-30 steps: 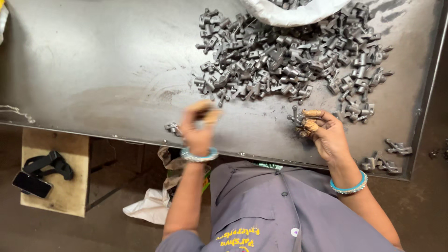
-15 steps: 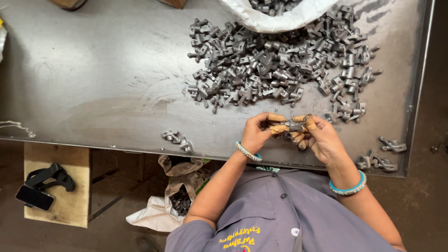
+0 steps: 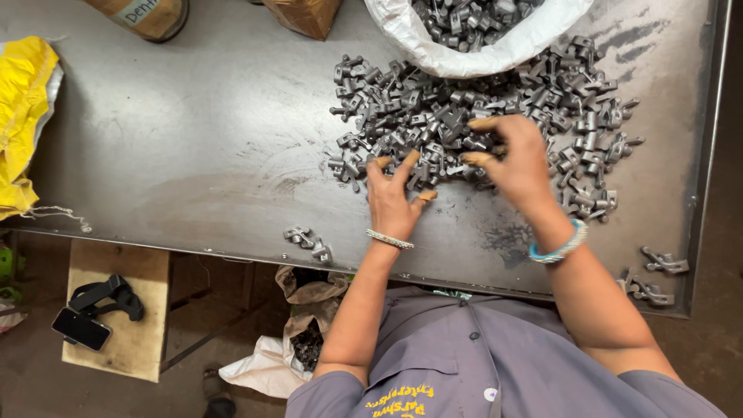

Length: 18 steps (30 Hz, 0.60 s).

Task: The person sorts small metal clamp castings on a steel table, picking up individual pieces by hand, turning them over and setting them aside, and periodically pours more castings from a white sack onto the table to continue sorting.

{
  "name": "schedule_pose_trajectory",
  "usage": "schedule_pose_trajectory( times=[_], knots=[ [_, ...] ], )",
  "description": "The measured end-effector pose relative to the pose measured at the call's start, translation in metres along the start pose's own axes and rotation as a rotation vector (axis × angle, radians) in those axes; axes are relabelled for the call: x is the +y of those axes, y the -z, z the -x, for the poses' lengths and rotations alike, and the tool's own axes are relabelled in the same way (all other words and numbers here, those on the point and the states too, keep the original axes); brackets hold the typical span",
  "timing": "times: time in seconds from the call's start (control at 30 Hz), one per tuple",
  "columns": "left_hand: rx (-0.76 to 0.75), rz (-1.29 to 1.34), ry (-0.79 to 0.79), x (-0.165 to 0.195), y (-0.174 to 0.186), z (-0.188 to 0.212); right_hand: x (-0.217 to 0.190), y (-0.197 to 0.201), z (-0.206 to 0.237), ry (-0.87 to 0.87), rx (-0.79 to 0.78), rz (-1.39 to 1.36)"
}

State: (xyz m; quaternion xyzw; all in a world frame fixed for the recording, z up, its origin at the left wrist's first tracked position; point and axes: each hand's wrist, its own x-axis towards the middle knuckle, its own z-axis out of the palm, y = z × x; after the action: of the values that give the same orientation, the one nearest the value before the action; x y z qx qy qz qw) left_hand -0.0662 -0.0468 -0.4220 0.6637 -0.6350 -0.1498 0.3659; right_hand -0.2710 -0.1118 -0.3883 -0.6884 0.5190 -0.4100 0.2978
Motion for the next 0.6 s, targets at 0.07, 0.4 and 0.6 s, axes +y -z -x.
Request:
schedule_pose_trajectory(
  times=[0.07, 0.4, 0.6],
  knots=[
    [-0.002, -0.016, -0.002, -0.001, -0.007, 0.001, -0.003, -0.013, 0.003, 0.204, 0.086, 0.389],
    [-0.136, 0.175, 0.110, -0.010, -0.035, 0.039, 0.046, 0.011, 0.061, -0.036, 0.037, -0.160],
    [-0.173, 0.361, 0.018, 0.019, -0.044, 0.053, 0.072, 0.025, 0.110, -0.342, 0.115, -0.873]
  ],
)
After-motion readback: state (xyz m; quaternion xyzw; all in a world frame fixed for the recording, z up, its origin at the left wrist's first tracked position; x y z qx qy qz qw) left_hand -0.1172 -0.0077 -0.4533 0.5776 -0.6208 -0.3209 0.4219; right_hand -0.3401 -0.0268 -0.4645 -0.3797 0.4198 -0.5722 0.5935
